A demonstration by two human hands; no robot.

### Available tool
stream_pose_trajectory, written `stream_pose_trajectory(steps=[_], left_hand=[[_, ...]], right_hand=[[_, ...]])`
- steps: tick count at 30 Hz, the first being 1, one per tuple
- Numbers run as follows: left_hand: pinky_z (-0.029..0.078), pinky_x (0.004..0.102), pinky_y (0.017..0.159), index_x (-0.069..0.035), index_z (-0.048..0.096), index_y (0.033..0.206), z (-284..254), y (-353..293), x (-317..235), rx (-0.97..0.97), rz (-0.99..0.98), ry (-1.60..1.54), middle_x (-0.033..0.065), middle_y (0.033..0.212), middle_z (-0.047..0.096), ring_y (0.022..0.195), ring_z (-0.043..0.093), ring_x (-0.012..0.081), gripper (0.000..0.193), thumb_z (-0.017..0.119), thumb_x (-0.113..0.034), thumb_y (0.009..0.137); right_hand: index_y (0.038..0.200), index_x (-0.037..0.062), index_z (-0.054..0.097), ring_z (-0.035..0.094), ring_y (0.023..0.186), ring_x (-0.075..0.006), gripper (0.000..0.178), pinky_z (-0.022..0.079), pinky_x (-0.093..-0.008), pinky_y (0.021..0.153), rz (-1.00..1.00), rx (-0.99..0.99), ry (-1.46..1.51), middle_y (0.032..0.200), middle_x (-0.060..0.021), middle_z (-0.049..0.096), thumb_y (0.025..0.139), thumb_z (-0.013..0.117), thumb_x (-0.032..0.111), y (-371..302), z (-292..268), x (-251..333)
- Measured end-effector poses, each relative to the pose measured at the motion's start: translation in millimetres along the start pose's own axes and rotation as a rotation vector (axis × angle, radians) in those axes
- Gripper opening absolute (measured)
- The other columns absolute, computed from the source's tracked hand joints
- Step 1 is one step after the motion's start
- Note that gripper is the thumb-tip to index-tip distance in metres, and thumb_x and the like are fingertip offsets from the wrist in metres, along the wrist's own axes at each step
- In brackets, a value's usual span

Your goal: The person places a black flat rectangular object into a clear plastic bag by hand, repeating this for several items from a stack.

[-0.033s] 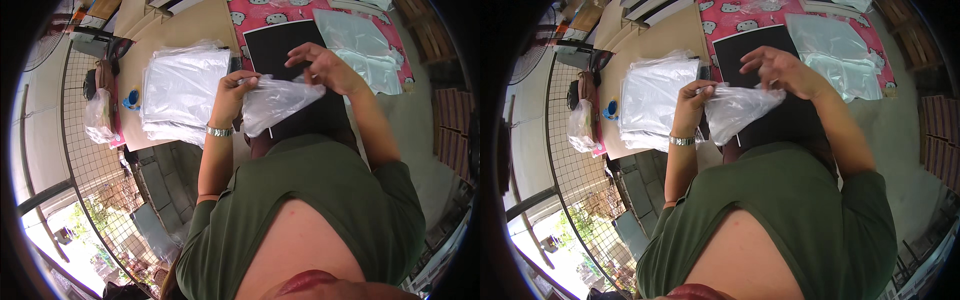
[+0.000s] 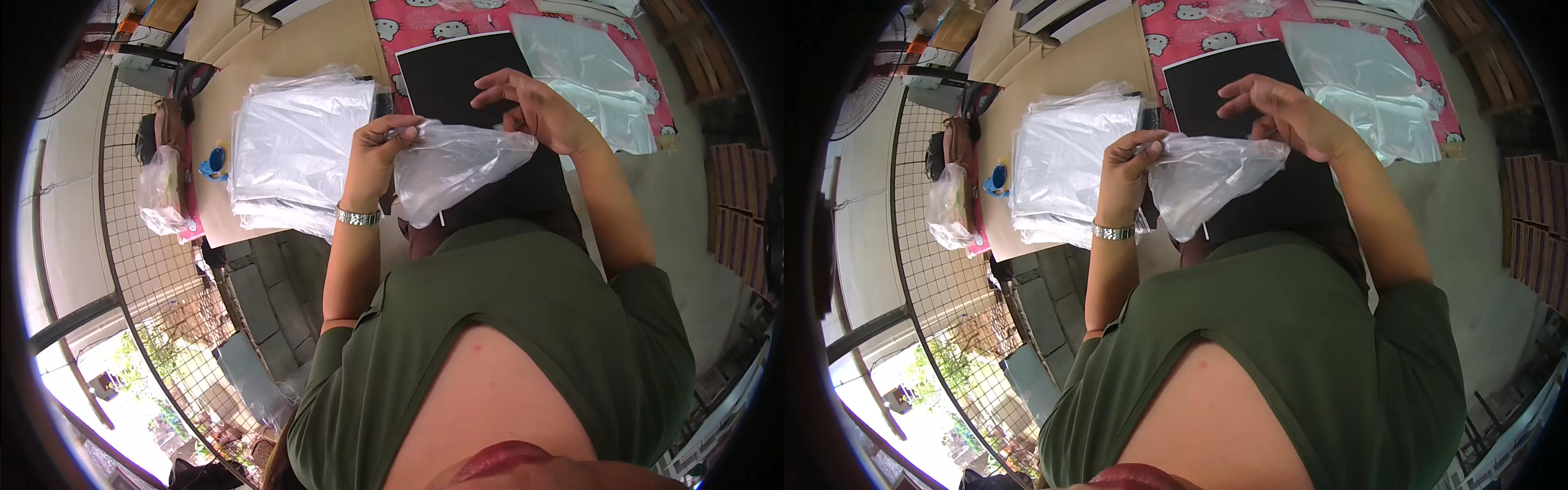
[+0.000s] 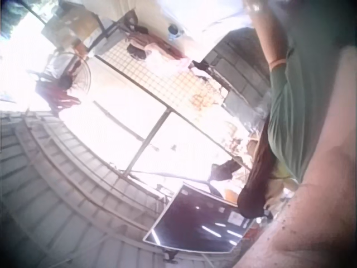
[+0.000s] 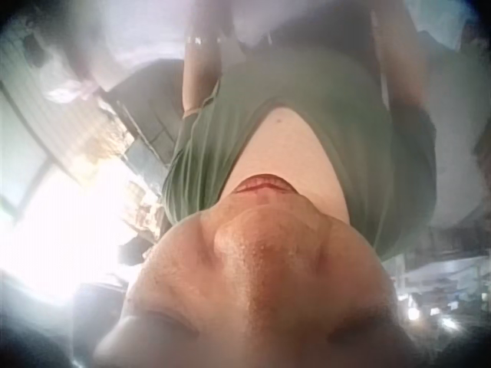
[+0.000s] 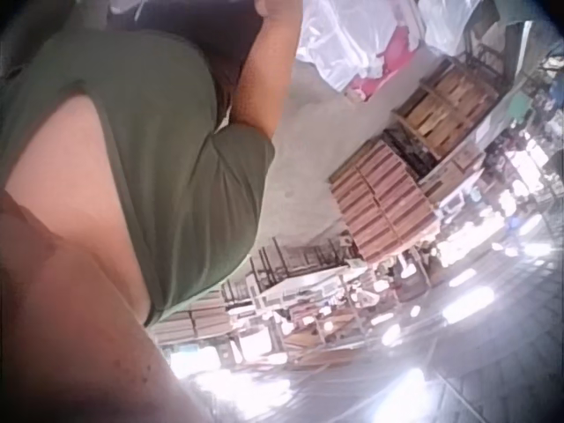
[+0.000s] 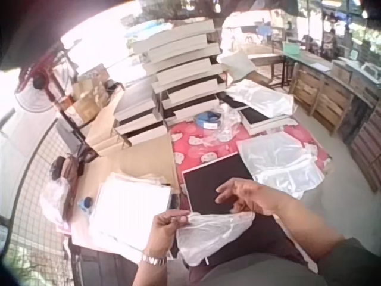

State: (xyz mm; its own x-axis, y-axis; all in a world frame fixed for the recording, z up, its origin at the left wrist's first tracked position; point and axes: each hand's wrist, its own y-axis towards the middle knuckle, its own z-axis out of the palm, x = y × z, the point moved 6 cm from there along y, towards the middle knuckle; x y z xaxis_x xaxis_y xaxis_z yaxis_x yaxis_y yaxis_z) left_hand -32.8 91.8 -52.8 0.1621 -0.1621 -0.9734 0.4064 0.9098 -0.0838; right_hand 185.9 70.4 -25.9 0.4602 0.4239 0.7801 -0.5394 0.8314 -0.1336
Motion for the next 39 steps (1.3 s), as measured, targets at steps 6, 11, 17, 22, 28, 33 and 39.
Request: stream_pose_trajectory(steps=[6,11,17,22,28,33,39], left_hand=[[0.048,0.0254,0.075,0.001,0.048,0.119,26,-3,-18,-0.028,0.200,-0.075,0.0132,0.117,0.055,0.086,0.059,0.0134,0.047,0.056,0.009,0.074],[0.048,0.0247,0.074,0.002,0.044,0.121,22,-11,-12,-0.019,0.006,-0.011,0.0189,0.119,0.052,0.085,0.059,0.0139,0.049,0.057,0.006,0.074],[0.045,0.0201,0.064,0.001,0.054,0.098,23,-7,-20,-0.272,0.127,0.008,0.0060,0.085,0.062,0.071,0.055,0.0082,0.027,0.062,0.007,0.073],[0.038,0.0174,0.057,-0.002,0.053,0.096,57,-14,-16,-0.291,0.044,-0.040,-0.0021,0.072,0.053,0.064,0.047,0.0043,0.023,0.063,0.004,0.076],[0.044,0.0257,0.063,-0.008,0.052,0.086,23,-15,8,-0.119,-0.064,-0.470,0.0025,0.079,0.059,0.069,0.054,0.0118,0.019,0.048,-0.026,0.092],[0.044,0.0290,0.082,-0.005,0.055,0.100,18,-45,3,-0.070,-0.480,-0.187,0.0026,0.090,0.058,0.088,0.056,0.0144,0.025,0.049,-0.027,0.090],[0.052,0.0330,0.065,-0.005,0.057,0.096,-25,-3,-56,0.065,-0.123,-0.688,0.0063,0.080,0.062,0.071,0.062,0.0173,0.032,0.044,-0.034,0.092]], right_hand=[[0.087,0.0023,0.061,0.051,0.067,-0.0057,0.020,0.041,-0.0212,0.064,-0.065,-0.080,-0.613,0.076,-0.0002,0.060,0.084,0.061,0.022,23,17,-22],[0.079,0.0006,0.059,0.048,0.063,-0.0041,0.010,0.040,-0.0201,0.060,-0.156,-0.127,-0.699,0.068,0.0013,0.057,0.077,0.067,0.007,29,31,-11],[0.078,0.0014,0.063,0.053,0.064,-0.0081,0.013,0.043,-0.0239,0.062,-0.248,-0.403,-0.796,0.068,-0.0043,0.062,0.077,0.067,0.014,20,20,-3],[0.081,0.0028,0.062,0.051,0.065,-0.0041,0.007,0.043,-0.0208,0.062,-0.383,-0.445,-0.679,0.071,0.0019,0.059,0.083,0.061,0.010,25,9,-7],[0.090,0.0051,0.060,0.053,0.067,-0.0072,0.013,0.046,-0.0236,0.062,0.050,-0.039,-0.170,0.075,-0.0007,0.058,0.085,0.060,0.017,17,32,-35],[0.096,0.0027,0.061,0.058,0.083,-0.0140,0.025,0.046,-0.0323,0.080,-0.174,0.266,-0.110,0.090,-0.0096,0.062,0.083,0.060,0.024,-31,-13,4],[0.104,0.0062,0.057,0.060,0.074,-0.0218,0.027,0.049,-0.0316,0.068,0.196,0.375,-0.734,0.085,-0.0090,0.061,0.082,0.060,0.022,-37,7,6]])
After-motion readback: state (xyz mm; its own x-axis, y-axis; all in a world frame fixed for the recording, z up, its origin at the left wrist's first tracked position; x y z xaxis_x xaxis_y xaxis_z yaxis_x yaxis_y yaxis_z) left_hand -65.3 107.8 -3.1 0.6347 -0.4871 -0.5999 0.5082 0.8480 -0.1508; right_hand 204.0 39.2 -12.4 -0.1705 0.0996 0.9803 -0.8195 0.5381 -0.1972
